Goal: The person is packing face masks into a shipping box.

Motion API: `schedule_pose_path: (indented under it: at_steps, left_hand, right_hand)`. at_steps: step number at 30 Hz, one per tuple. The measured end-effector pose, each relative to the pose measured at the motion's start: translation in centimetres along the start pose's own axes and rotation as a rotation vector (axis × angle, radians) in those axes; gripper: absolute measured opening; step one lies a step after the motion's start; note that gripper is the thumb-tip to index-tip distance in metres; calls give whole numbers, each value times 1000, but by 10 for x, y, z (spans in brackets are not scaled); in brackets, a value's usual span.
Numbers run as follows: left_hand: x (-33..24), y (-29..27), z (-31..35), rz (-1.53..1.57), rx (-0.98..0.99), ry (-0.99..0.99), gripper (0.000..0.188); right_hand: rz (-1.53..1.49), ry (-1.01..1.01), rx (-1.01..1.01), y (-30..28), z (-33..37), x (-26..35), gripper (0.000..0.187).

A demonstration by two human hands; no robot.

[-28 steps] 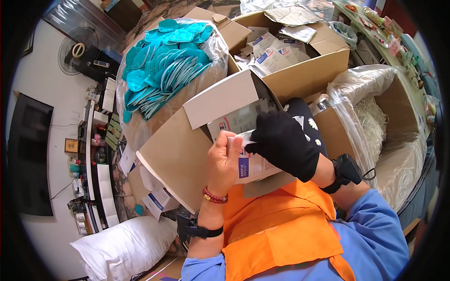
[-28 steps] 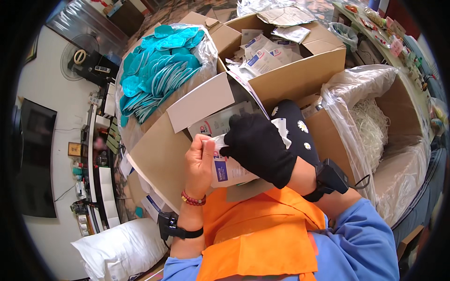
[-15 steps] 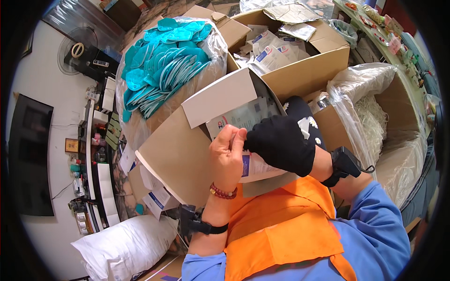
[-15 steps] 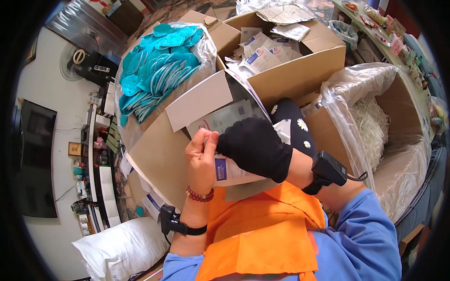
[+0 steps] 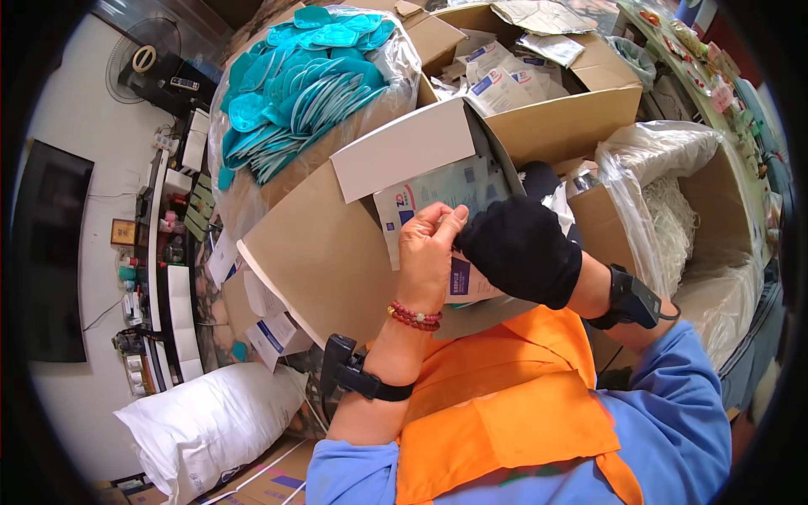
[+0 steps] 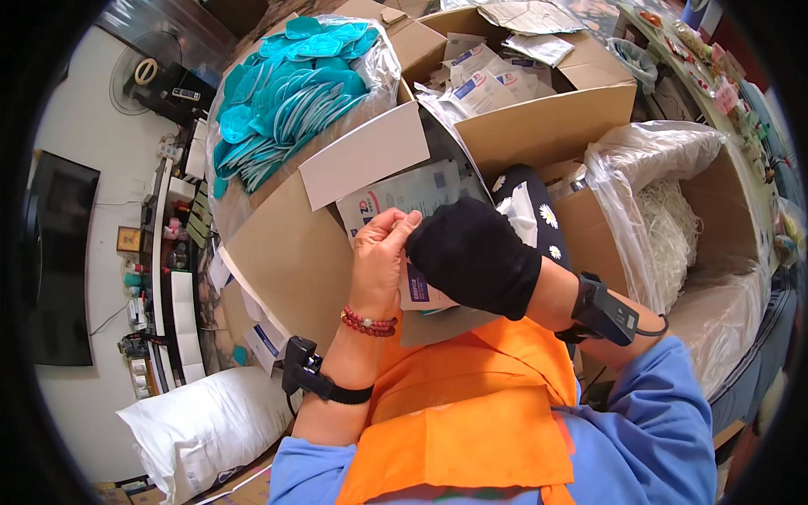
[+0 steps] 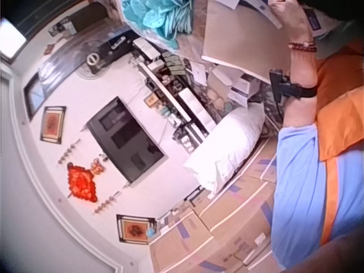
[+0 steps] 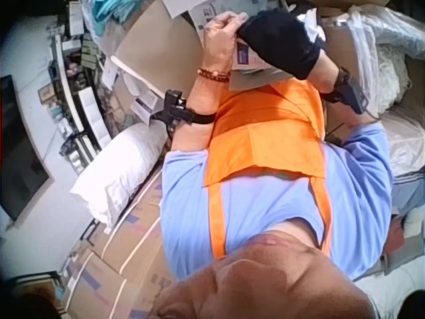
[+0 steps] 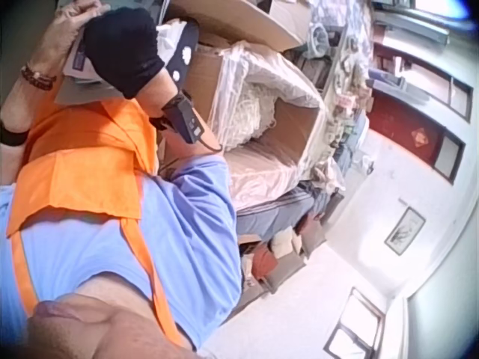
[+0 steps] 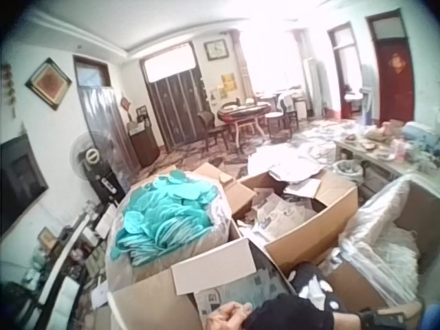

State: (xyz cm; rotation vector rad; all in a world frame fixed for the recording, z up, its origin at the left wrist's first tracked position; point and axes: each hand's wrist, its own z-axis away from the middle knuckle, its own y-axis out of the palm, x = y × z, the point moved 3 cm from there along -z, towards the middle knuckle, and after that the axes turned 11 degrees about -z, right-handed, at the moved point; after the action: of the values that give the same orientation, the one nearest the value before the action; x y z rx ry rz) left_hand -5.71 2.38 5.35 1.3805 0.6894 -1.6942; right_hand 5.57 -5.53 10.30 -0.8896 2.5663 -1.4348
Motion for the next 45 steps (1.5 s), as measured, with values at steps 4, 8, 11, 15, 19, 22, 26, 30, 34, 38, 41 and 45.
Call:
schedule_pose_path:
  at_steps: [4, 8, 11, 15, 19, 22, 26, 30, 34, 38, 41, 45]
  left_hand:
    - [-7, -6, 2, -274, -155, 242, 26]
    - [7, -34, 1, -395, -219, 216, 23]
    - [5, -38, 15, -341, -194, 295, 23]
    - [10, -48, 25, -586, -192, 430, 39]
    - [1, -43, 42, -786, -188, 449, 40]
    - [-2, -33, 47, -270, -84, 379, 28]
    - [7, -46, 41, -497, 10, 346, 13]
    - [-4, -42, 44, -549, 74, 450, 26]
    - [-12, -29, 43, -681, -57, 573, 30]
    - [-2, -20, 40, -391, -19, 346, 31]
    - [19, -21, 35, -414, -55, 258, 34]
    - [30, -20, 27, -331, -95, 48, 33]
  right_hand:
    - [-39, 236, 54, 11, 3, -9, 15]
    - [29, 336, -205, -14, -11, -2, 30]
    - [0, 471, 126, -4, 13, 2, 45]
    - [-91, 492, 2, -1, 14, -1, 50]
    - [-192, 422, -23, 7, 4, 3, 51]
    - [-258, 397, 98, 15, 3, 7, 30]
    - [-141, 293, 147, 17, 3, 13, 9]
    - [-336, 359, 79, 16, 6, 8, 7]
    - [-136, 214, 152, 12, 5, 17, 11]
    - [-57, 61, 61, -3, 3, 25, 14]
    - [-34, -114, 85, -9, 6, 39, 13]
    - [69, -236, -9, -27, 1, 60, 13]
